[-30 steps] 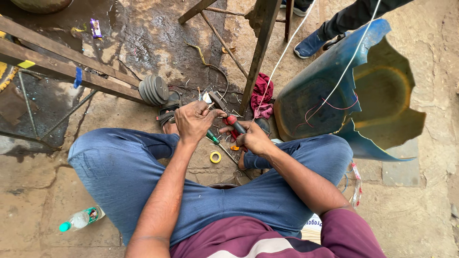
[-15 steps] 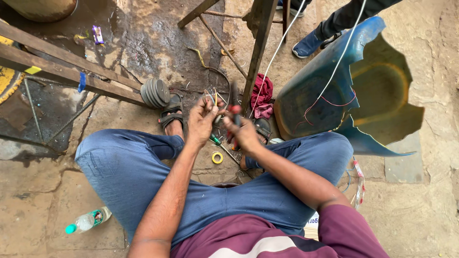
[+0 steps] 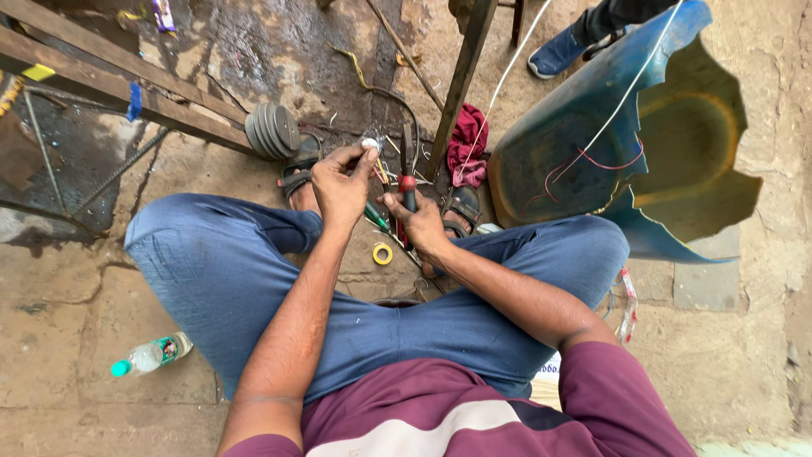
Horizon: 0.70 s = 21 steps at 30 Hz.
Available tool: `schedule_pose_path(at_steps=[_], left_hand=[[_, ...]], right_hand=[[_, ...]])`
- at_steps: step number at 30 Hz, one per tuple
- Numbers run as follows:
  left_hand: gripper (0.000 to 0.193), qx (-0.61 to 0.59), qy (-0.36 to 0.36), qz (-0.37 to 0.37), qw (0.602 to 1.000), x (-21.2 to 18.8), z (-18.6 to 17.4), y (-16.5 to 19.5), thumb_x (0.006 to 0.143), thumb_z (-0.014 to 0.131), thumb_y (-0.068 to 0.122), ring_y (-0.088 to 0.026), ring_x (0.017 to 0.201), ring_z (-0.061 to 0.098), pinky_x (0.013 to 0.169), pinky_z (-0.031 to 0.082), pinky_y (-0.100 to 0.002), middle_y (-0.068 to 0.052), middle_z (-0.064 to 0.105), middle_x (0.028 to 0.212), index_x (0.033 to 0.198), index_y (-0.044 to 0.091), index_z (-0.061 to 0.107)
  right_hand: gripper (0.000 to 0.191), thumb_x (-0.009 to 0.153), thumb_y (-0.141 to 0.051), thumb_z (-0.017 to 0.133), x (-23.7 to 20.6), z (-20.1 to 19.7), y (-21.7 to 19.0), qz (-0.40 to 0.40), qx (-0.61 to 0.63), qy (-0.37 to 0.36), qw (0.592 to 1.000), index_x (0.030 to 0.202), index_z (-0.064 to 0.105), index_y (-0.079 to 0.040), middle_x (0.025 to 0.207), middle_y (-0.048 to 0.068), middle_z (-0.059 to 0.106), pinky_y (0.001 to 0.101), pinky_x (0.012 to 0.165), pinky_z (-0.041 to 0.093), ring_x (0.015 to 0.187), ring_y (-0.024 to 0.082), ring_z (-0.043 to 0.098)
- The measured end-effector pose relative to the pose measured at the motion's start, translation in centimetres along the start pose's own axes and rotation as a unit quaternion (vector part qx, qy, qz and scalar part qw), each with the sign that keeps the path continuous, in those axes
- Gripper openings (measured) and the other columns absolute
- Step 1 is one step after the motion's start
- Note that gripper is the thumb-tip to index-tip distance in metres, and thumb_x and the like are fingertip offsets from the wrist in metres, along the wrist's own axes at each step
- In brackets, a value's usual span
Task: The person sits on the ground and first hammers a wooden stick into the ground, then pulls white wire from a spool mounted on a stand. They wrap tape around a small item, then use pliers to strip and cut wire ends, working on the wires in their lap.
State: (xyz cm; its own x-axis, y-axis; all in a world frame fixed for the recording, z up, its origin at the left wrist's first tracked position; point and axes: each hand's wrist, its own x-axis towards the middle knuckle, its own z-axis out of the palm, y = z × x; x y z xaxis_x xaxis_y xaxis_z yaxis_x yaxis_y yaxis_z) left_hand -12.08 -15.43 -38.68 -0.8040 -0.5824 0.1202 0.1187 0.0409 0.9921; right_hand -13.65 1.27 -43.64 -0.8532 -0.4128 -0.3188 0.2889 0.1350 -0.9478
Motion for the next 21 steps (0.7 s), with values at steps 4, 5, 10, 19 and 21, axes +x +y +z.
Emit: schedule_pose_path(at_steps=[4,5,10,19,21], left_hand=[[0.018,0.018,0.04,0.008,0.999,0.3,-0.3,1.1,0.093,0.077,0.014,-0.009,0.074,0.069,0.063,0.057,-0.025,-0.005,0.071,0.088,0.09,-0.004,0.075],[0.018,0.001,0.056,0.014,0.998,0.3,-0.3,1.2,0.092,0.076,0.014,-0.01,0.075,0.069,0.062,0.058,-0.026,-0.005,0.069,0.091,0.089,-0.004,0.075],[0.013,0.154,0.1,0.065,0.981,0.0,-0.9,-1.5,0.094,0.075,0.009,-0.016,0.074,0.065,0.068,0.051,-0.034,-0.008,0.07,0.083,0.09,-0.002,0.08],[0.008,-0.213,0.217,-0.197,0.932,2.3,-1.0,-3.7,0.085,0.075,0.007,-0.01,0.075,0.065,0.056,0.049,-0.023,-0.002,0.075,0.096,0.093,0.006,0.077],[0.01,-0.218,0.246,-0.215,0.92,3.2,-2.4,-2.4,0.085,0.075,0.009,-0.01,0.072,0.065,0.053,0.051,-0.023,-0.004,0.077,0.094,0.094,0.007,0.075]], right_hand=[[0.03,0.096,-0.032,0.073,0.1,0.1,-0.1,0.008,-0.011,0.009,1.0,0.108,0.075,-0.004,0.099,0.001,0.074,0.0278,0.087,0.048,0.092,0.009,0.061],[0.03,0.097,-0.031,0.073,0.1,0.2,0.0,0.018,-0.004,0.009,1.0,0.109,0.075,-0.004,0.098,0.001,0.073,0.028,0.086,0.048,0.091,0.009,0.06],[0.034,0.095,-0.034,0.073,-0.3,0.5,0.2,0.013,-0.03,0.022,0.999,0.108,0.074,-0.003,0.097,0.0,0.073,0.0279,0.085,0.048,0.091,0.01,0.06],[0.035,0.094,-0.035,0.074,-0.3,0.2,-0.4,-0.018,-0.059,0.046,0.997,0.108,0.072,-0.003,0.103,0.003,0.076,0.0279,0.093,0.049,0.097,0.01,0.065],[0.034,0.093,-0.034,0.074,-0.4,-0.1,-0.1,0.003,-0.029,0.055,0.998,0.107,0.071,-0.003,0.104,0.005,0.077,0.0283,0.095,0.049,0.099,0.011,0.066]])
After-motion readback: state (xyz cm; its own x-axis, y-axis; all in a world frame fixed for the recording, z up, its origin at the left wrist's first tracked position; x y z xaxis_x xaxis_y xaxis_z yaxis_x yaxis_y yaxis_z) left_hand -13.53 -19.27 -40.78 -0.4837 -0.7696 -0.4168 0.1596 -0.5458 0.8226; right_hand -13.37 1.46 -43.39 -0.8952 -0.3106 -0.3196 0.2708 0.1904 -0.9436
